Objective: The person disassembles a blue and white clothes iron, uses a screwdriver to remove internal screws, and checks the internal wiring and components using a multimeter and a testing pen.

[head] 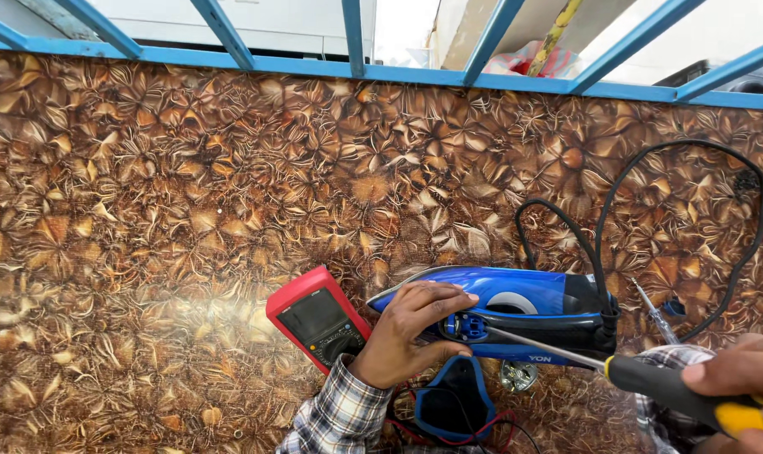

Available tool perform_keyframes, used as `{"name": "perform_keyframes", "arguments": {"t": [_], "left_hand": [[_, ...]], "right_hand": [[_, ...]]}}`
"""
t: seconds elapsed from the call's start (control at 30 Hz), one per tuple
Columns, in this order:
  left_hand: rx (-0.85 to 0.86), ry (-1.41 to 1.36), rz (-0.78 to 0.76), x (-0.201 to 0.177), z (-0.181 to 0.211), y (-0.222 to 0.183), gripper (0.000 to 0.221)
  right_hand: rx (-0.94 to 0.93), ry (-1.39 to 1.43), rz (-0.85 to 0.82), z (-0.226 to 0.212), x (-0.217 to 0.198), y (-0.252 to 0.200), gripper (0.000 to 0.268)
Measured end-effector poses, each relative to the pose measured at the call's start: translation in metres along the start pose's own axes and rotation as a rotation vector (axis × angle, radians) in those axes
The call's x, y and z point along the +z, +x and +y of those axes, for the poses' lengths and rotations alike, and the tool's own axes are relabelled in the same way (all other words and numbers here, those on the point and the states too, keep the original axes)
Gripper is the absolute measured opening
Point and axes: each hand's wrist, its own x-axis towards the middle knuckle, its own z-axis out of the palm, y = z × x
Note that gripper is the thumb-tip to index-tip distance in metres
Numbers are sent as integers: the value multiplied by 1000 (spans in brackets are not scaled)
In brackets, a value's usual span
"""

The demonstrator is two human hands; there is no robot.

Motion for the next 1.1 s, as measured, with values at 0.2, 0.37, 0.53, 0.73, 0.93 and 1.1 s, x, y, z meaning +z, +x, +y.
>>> {"name": "perform_keyframes", "arguments": {"t": [0.2,0.37,0.53,0.73,0.93,1.1], "left_hand": [[4,0,-14,-2,-2,0,58],[7,-7,-13,-4,0,1,58],[13,-1,-18,-4,0,1,57],[3,2,-16,-4,-1,0,57],[0,-6,-17,-4,-1,0,58],[6,-4,-19,-4,-2,-2,58]], "right_hand": [[-39,-17,-135,-66,-1,27,22],[128,-135,-347,-47,-12,27,53],[-43,-146,-200,-92,5,32,42],[-205,-89,-123,-159,27,59,36],[-355,-438,6,-154,45,35,53],[-308,-718,92,-144,47,35,85]]}}
